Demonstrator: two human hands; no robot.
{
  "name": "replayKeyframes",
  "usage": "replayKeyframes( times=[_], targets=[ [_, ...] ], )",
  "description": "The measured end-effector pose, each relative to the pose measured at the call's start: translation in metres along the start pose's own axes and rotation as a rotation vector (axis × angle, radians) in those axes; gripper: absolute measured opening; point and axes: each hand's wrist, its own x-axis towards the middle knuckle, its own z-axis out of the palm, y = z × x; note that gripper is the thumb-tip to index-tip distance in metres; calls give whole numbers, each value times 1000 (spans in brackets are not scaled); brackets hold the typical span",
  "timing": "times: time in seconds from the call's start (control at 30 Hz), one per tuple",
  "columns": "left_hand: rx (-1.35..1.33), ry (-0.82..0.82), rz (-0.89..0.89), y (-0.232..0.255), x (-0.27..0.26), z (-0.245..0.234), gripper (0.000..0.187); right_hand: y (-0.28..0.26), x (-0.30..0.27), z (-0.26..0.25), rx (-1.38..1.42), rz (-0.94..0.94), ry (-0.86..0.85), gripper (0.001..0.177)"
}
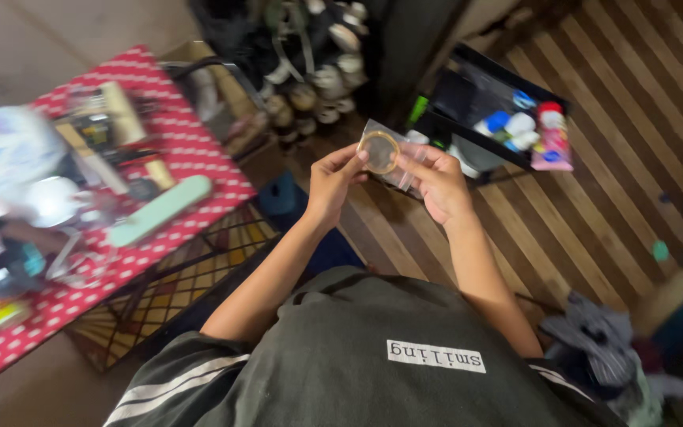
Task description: The person sorts through cosmetics and personal care items on a small table, opens a wallet and a small booklet, hangs a handbag on a rack hook, carries a comb and small containers to a side tray, and slots items into a wall-hanging organizer before rearranging items back on the table.
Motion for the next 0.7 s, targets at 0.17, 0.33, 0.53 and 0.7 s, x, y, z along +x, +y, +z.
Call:
replayKeyframes(
  times=[0.17,0.33,0.53,0.7],
  targets=[
    [123,-188,-139,-93,9,79,32,10,-45,-125,-84,11,179,32],
    [231,-213,-192,-173,21,124,32,24,-73,-220,-117,-11,363,30],
    [512,-156,65,-226,50,131,27,43,-80,-301,-283,-144,593,30],
    [792,-101,271,-232,91,122,20,50,-73,-344,-445,-240,692,25]
  ],
)
